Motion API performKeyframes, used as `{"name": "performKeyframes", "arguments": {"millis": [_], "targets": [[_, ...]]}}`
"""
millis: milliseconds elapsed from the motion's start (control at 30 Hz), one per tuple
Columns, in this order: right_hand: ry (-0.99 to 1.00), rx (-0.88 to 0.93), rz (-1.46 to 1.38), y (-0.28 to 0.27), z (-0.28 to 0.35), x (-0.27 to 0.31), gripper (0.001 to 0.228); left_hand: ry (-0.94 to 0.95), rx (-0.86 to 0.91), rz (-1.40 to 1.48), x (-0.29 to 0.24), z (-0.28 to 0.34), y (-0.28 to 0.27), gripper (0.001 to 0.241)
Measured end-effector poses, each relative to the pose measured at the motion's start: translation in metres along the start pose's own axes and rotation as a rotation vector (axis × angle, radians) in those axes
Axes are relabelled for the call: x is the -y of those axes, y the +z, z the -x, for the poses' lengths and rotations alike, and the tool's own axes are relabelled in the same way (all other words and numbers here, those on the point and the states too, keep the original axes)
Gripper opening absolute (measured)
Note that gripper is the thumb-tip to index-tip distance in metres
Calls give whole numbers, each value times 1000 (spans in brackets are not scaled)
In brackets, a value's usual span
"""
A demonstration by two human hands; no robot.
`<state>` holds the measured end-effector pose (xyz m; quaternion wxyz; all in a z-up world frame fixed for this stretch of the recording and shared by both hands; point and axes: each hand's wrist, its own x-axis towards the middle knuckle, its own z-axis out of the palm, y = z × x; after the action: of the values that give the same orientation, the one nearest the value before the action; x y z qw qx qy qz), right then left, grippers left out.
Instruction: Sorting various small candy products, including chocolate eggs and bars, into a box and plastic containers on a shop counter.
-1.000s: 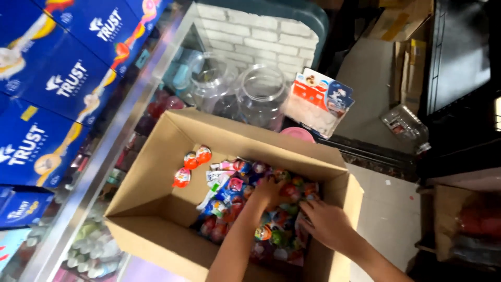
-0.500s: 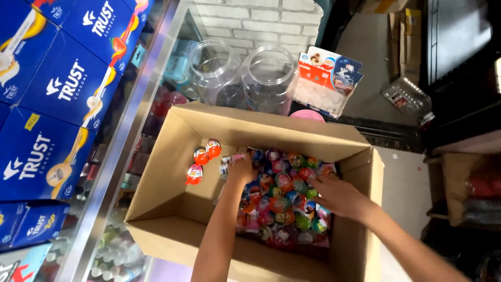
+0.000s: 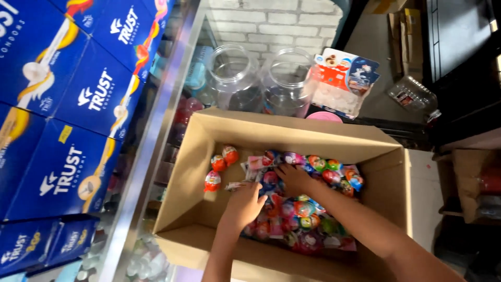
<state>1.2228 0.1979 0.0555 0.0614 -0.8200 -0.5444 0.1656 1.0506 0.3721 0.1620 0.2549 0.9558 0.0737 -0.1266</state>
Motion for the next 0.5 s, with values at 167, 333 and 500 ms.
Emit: {"name": "performKeyframes", "arguments": {"millis": [167,333,500], "targets": [[78,330,142,-13,0,12,110,72,-436,208,-2,43,-25,42],[19,439,217,-1,9,1,100,12,-387,283,8,53,-21,41],[-51,490,247,-1,37,-9,89,-78,-355,222,8,53,-27,44]]}}
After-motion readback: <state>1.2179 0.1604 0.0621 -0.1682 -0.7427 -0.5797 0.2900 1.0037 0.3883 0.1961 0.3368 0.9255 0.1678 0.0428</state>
